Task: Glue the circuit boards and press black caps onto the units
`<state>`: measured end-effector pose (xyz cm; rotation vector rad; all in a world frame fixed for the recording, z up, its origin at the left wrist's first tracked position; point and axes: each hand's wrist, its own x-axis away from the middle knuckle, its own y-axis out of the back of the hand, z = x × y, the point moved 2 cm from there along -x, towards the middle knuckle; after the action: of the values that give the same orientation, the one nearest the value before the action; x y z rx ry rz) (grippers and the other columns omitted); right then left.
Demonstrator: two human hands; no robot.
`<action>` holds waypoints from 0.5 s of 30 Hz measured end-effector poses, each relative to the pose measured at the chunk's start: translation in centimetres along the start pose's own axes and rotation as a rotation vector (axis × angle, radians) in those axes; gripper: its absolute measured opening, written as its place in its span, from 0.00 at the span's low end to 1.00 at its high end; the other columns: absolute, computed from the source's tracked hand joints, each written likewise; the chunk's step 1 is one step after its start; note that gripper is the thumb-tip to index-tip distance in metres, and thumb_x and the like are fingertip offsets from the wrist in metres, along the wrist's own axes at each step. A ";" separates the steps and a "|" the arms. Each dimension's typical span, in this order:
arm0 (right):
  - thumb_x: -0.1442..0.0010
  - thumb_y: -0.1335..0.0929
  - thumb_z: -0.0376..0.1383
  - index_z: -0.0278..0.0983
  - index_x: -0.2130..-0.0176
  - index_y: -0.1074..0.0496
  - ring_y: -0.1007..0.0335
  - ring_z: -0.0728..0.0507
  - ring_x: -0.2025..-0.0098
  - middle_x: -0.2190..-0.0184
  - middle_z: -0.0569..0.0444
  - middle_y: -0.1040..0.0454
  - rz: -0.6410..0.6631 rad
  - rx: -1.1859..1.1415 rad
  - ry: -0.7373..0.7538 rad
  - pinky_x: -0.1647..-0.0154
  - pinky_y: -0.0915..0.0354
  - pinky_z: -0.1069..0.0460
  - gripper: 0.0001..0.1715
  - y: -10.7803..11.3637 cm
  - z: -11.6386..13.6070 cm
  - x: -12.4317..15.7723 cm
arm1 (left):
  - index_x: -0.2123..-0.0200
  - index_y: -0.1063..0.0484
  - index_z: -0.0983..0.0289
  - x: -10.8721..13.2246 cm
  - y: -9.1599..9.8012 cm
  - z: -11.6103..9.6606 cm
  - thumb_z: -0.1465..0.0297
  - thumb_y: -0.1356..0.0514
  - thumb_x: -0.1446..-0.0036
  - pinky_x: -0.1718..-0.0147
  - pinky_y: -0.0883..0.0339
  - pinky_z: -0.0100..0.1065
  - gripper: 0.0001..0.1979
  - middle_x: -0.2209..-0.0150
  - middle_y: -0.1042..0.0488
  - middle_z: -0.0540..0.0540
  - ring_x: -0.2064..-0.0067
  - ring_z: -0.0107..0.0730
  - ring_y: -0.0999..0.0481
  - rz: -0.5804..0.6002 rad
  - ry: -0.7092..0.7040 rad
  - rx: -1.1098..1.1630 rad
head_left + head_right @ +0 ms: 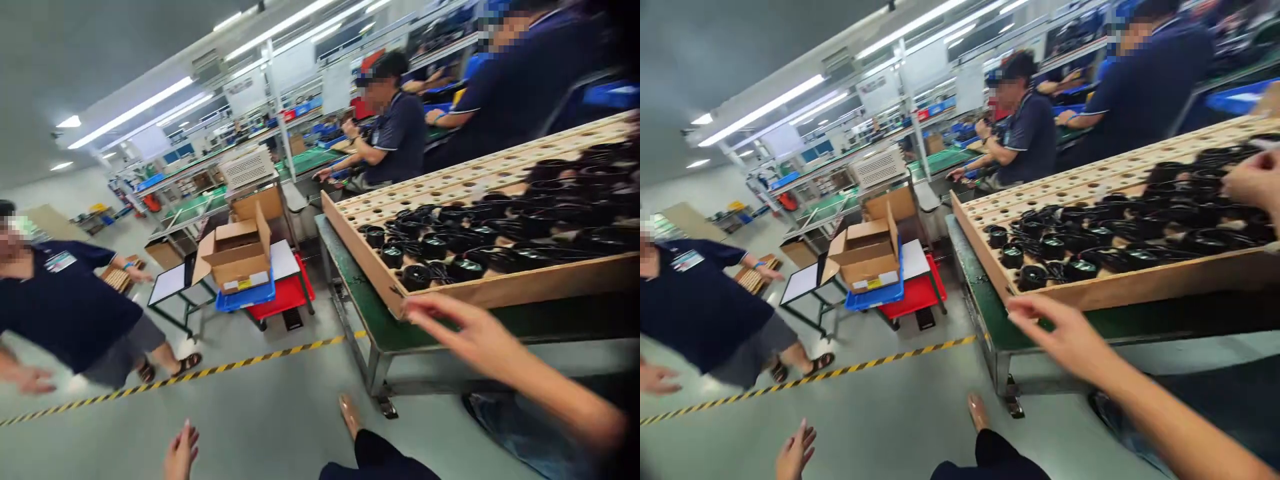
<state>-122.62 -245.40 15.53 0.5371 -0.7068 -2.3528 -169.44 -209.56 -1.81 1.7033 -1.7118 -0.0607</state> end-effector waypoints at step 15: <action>0.46 0.32 0.32 0.35 0.70 0.27 0.29 0.43 0.66 0.73 0.50 0.27 0.179 0.388 -0.408 0.62 0.34 0.50 0.03 -1.1 -10.9 -13.7 | 0.69 0.30 0.51 -9.3 -25.6 -51.0 0.54 0.37 0.57 0.56 0.31 0.49 0.13 0.72 0.27 0.49 0.38 0.55 0.38 0.474 -0.609 -0.370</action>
<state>-107.36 -239.46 9.10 0.1360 -1.3558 -2.1813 -123.01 -182.33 19.42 1.0251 -2.3262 -0.6894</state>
